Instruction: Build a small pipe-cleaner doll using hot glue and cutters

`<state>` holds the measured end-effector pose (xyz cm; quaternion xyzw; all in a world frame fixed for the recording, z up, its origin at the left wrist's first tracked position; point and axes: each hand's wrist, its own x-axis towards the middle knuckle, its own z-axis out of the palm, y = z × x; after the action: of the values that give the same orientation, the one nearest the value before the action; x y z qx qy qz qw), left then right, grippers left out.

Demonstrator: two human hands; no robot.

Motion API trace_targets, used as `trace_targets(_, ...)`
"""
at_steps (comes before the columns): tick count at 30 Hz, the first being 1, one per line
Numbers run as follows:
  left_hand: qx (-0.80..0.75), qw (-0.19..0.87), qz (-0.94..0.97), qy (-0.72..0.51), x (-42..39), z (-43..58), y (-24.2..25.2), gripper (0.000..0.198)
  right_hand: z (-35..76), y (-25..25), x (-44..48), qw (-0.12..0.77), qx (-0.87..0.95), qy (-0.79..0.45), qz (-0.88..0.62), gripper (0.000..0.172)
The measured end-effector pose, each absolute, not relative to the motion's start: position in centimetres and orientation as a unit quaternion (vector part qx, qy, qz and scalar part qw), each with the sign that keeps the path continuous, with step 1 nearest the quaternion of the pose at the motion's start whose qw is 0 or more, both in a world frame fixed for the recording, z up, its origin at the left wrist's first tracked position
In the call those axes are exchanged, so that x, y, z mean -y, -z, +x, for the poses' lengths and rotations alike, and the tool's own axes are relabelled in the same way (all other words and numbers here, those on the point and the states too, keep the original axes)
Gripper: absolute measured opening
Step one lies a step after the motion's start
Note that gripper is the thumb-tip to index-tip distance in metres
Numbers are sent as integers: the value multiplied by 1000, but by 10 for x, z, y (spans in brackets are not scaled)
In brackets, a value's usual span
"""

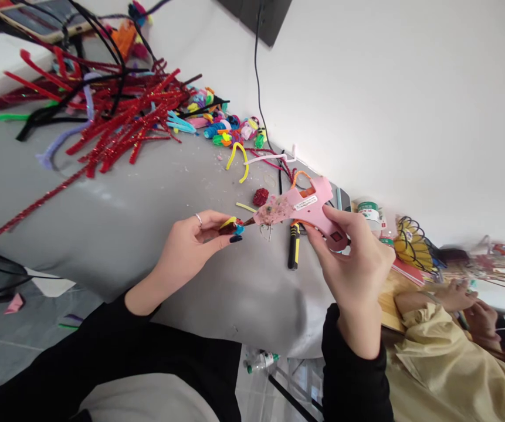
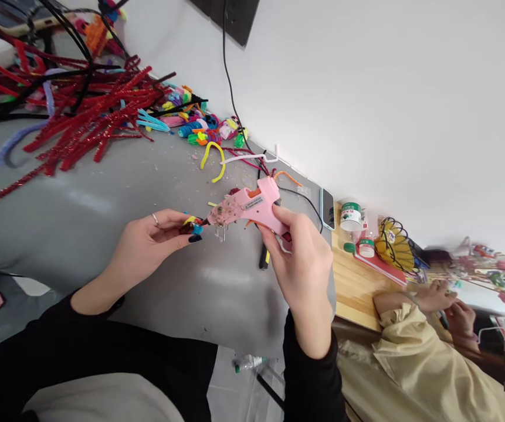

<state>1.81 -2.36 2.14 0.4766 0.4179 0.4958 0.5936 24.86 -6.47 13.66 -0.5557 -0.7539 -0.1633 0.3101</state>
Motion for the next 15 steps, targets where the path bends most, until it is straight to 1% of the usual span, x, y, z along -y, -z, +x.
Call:
trace_targets(6,-412,593,482,-496,24,18,-22,29,249,-136,63,311,758,167,-548,16)
trace_targets(15,-402,596,485,-497,24,16,-23,29,247,-136,62,312,754,166,-553,14)
